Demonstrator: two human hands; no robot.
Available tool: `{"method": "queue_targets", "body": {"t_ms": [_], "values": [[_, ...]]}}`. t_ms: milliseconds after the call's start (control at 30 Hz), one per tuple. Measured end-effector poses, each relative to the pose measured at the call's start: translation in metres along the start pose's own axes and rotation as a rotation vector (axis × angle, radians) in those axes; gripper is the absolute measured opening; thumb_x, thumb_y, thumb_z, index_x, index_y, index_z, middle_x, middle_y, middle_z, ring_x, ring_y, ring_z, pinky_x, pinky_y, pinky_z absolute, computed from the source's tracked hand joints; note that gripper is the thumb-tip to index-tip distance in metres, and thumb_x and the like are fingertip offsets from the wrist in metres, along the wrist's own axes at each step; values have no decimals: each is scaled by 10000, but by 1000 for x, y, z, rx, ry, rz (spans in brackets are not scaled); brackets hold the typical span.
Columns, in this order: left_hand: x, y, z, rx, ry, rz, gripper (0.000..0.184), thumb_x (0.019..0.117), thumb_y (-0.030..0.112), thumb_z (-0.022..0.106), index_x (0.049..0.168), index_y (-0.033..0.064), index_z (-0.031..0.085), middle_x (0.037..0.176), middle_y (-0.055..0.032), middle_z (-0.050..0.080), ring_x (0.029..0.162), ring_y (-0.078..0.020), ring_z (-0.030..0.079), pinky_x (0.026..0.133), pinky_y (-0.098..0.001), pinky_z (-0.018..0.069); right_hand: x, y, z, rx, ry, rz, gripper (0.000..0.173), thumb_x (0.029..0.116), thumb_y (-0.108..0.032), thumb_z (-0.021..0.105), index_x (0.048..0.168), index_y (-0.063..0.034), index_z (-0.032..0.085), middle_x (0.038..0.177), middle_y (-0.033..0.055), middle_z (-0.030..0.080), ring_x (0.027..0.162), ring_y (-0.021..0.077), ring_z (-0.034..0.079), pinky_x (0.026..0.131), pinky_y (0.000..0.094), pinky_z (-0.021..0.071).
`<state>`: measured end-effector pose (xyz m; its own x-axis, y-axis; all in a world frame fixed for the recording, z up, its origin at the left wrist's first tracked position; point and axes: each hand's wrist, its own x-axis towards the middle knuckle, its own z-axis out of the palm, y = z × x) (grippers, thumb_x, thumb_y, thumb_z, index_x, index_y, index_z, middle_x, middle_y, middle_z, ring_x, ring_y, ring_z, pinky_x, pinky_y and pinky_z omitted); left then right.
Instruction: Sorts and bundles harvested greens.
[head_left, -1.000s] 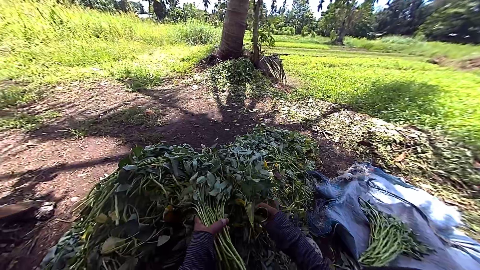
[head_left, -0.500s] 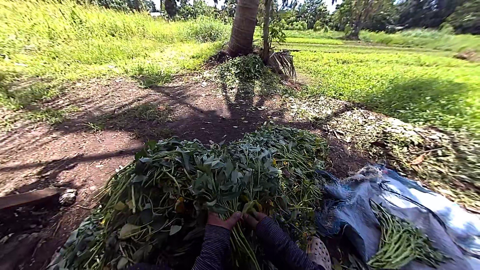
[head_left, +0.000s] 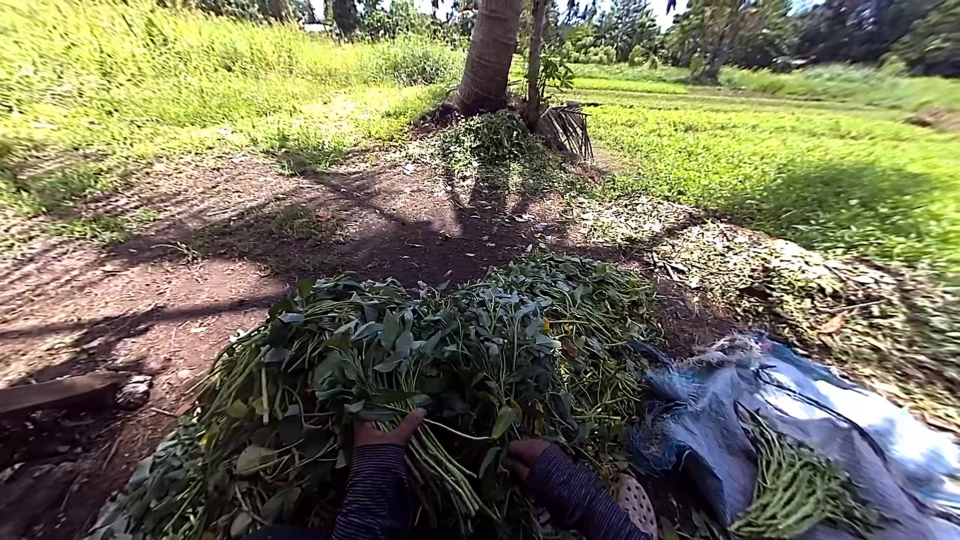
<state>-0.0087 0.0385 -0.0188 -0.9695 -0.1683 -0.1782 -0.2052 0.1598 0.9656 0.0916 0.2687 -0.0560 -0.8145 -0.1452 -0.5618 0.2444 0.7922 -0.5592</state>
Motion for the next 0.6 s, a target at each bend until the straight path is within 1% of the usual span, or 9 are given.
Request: {"method": "queue_targets", "body": {"t_ms": [33, 100, 133, 200, 300, 367, 433, 533, 600], "values": [[4, 1, -7, 12, 16, -6, 1032, 715, -2, 908, 1534, -59, 283, 1492, -270, 466, 1366, -287, 499, 1132, -404, 421, 6, 19, 5, -77, -46, 34, 445, 1096, -339, 465, 1268, 35, 634, 1258, 271, 665, 1257, 423, 602, 1103, 658, 371], [7, 6, -17, 48, 16, -11, 1035, 721, -7, 902, 1544, -48, 275, 1499, -266, 460, 1368, -288, 498, 1132, -408, 420, 13, 47, 7, -109, -122, 144, 461, 1033, -345, 605, 1317, 16, 634, 1295, 270, 650, 1275, 428, 592, 1108, 653, 388], [6, 7, -20, 59, 9, -15, 1033, 723, -18, 895, 1547, -43, 273, 1500, -265, 460, 1367, -291, 500, 1132, -412, 421, 6, 49, 1, -68, -65, 191, 474, 1000, -341, 656, 1320, 8, 638, 1295, 259, 655, 1271, 413, 598, 1115, 636, 399], [1, 10, -20, 53, -17, -35, 1032, 733, -53, 874, 1557, -30, 253, 1493, -267, 464, 1337, -304, 527, 1106, -428, 450, -7, 32, -25, 36, 137, 282, 443, 1031, -279, 607, 1339, 40, 605, 1339, 261, 628, 1307, 386, 578, 1144, 562, 397], [-6, 11, -11, -9, -67, -79, 1040, 744, -96, 847, 1570, -7, 220, 1460, -284, 479, 1232, -331, 604, 996, -453, 538, 9, 20, -39, 167, 299, 359, 475, 1041, -243, 585, 1414, 48, 537, 1432, 256, 568, 1382, 354, 523, 1180, 497, 374], [-10, 11, -5, -56, -74, -98, 1015, 755, -106, 835, 1561, 4, 227, 1381, -292, 518, 1066, -329, 675, 849, -453, 601, 28, 21, -25, 308, 338, 355, 666, 958, -357, 720, 1460, 24, 505, 1456, 256, 545, 1396, 348, 505, 1192, 490, 367], [-13, 14, -2, -76, -75, -122, 1013, 769, -106, 828, 1567, 14, 217, 1362, -304, 514, 974, -345, 699, 758, -465, 621, 48, 23, -8, 449, 373, 398, 779, 919, -451, 752, 1485, 9, 479, 1497, 241, 511, 1428, 332, 468, 1207, 483, 344], [-12, 10, -1, -37, -70, -126, 1018, 769, -85, 841, 1569, 10, 220, 1406, -313, 491, 1040, -367, 679, 813, -485, 607, 70, 30, 9, 697, 435, 384, 597, 1036, -324, 620, 1453, 79, 479, 1494, 272, 500, 1426, 331, 466, 1211, 453, 331], [-10, 7, -3, -16, -69, -141, 1032, 765, -69, 851, 1573, 10, 214, 1417, -311, 490, 1087, -365, 661, 865, -484, 586, 68, 34, 13, 779, 500, 282, 530, 1043, -228, 603, 1425, 120, 484, 1457, 293, 522, 1386, 311, 502, 1193, 404, 355]]}}
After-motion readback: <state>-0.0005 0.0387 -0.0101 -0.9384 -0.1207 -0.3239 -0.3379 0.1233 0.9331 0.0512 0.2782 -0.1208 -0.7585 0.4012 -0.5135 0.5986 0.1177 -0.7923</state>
